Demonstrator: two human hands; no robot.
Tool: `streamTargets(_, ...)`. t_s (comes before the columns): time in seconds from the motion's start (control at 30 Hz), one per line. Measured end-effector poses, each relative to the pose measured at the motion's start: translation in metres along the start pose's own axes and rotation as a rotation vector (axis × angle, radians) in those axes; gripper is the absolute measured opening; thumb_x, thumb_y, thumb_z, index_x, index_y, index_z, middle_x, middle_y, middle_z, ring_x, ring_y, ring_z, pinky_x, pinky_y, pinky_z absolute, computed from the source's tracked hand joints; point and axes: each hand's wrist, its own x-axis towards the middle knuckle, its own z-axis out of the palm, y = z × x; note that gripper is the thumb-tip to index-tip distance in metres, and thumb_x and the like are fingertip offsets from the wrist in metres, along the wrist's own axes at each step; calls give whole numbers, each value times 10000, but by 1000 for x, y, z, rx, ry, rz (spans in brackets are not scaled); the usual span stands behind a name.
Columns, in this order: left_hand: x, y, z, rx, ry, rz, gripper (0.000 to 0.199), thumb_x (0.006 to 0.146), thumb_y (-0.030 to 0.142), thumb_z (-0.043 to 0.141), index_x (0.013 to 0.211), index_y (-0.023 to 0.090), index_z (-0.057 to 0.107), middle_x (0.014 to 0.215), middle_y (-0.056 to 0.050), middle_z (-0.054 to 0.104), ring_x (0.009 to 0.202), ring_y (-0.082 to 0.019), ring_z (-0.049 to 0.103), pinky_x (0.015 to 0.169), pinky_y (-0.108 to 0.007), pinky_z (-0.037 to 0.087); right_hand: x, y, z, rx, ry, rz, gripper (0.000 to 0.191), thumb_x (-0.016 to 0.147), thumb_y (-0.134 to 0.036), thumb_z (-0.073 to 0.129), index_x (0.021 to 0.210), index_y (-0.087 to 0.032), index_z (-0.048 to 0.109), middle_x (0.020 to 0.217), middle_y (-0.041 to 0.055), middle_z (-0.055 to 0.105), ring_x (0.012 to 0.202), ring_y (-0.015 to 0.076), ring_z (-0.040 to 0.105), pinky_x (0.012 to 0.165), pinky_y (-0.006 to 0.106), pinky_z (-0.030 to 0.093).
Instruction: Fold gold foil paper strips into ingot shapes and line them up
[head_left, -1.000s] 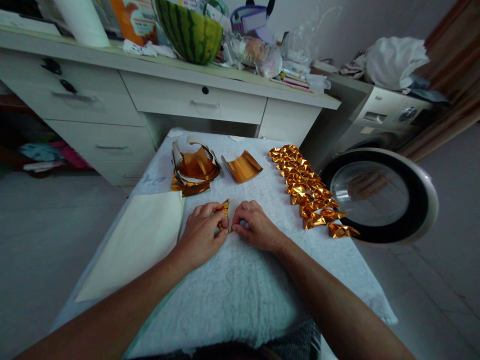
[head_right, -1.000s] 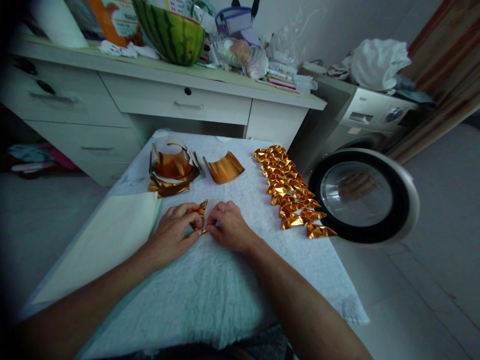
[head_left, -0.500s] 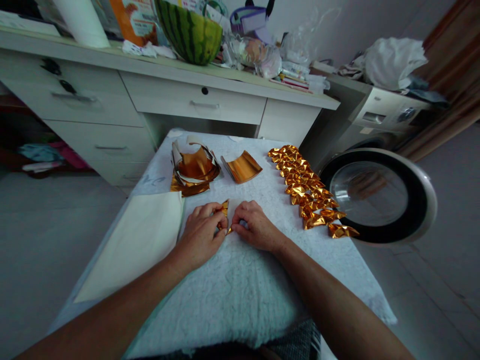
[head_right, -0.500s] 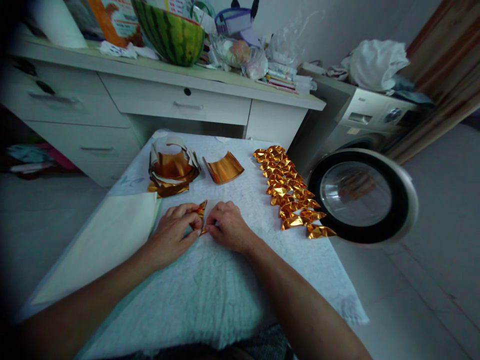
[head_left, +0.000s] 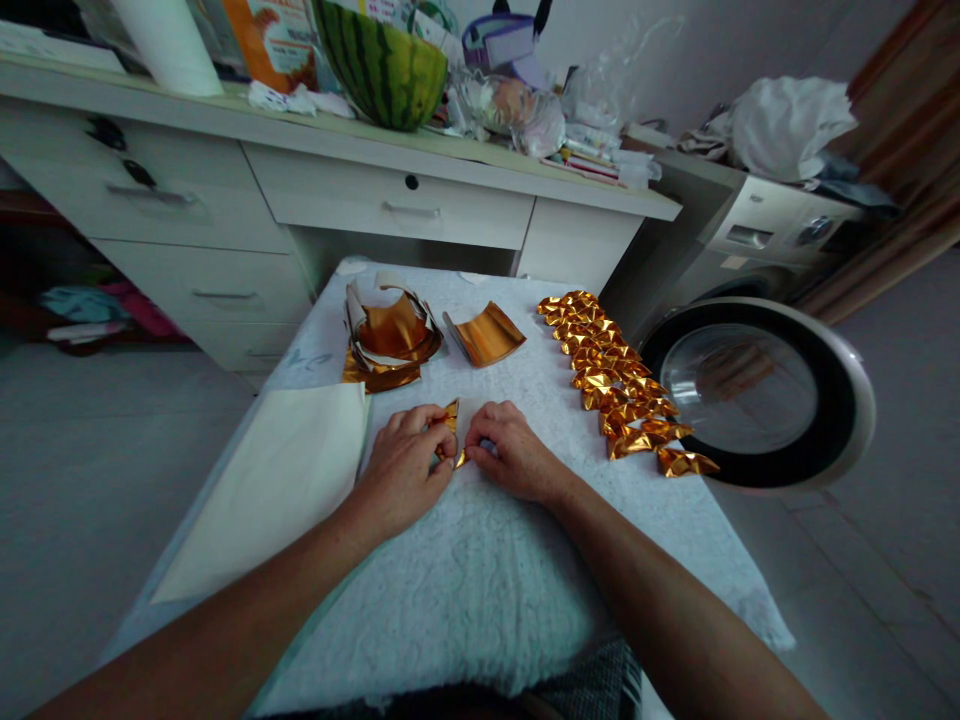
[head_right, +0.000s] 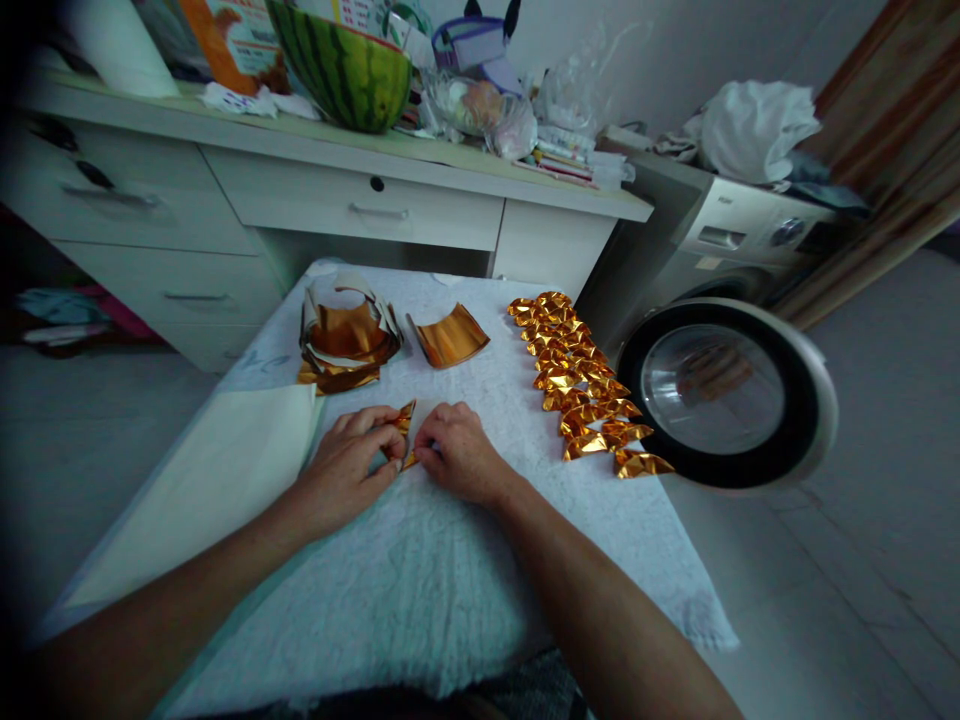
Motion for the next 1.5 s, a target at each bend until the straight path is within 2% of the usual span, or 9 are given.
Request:
streamTargets(0.13, 1, -1, 0, -13, -13, -3, 128, 827, 158, 498, 799, 215, 609, 1215, -69, 555, 1109, -288, 491, 952, -491, 423, 0, 1, 1, -4, 2, 4, 50, 843, -149, 647, 803, -174, 629, 883, 38, 595, 895, 189, 504, 865, 342, 355)
streamTargets(0.37, 1, -3, 2, -10, 11, 6, 129, 812, 134, 507, 801, 224, 600, 1188, -42, 567, 1088, -267, 500, 946, -466, 429, 1, 2, 3, -20, 5, 8, 51, 852, -186, 653, 808, -182, 626, 893, 37, 591, 899, 191, 495, 857, 344, 348)
streamTargets(0.67, 0, -3, 3, 3, 10, -8, 129, 824, 137, 510, 817, 223, 607, 1202, -51, 562, 1102, -276, 495, 969, -477, 426, 5, -2, 8, -42, 12, 59, 59, 835, -159, 658, 788, -178, 626, 895, 40, 593, 902, 195, 482, 841, 337, 342)
streamTargets(1.13, 0, -4, 3, -40, 0, 5, 77, 812, 149, 543, 839, 202, 591, 1211, -69, 546, 1123, -281, 479, 987, -483, 414, 8, -4, 10, -70, 10, 64, 54, 830, -171, 681, 798, -179, 640, 928, 40, 609, 921, 197, 490, 847, 336, 337)
streamTargets(1.5, -1, -5, 4, -88, 14, 23, 70, 823, 145, 534, 782, 202, 533, 1179, -72, 540, 1135, -270, 465, 1002, -461, 398, 10, -5, 12, -85, 10, 78, 51, 845, -169, 656, 795, -177, 648, 913, 31, 600, 920, 188, 485, 851, 327, 328)
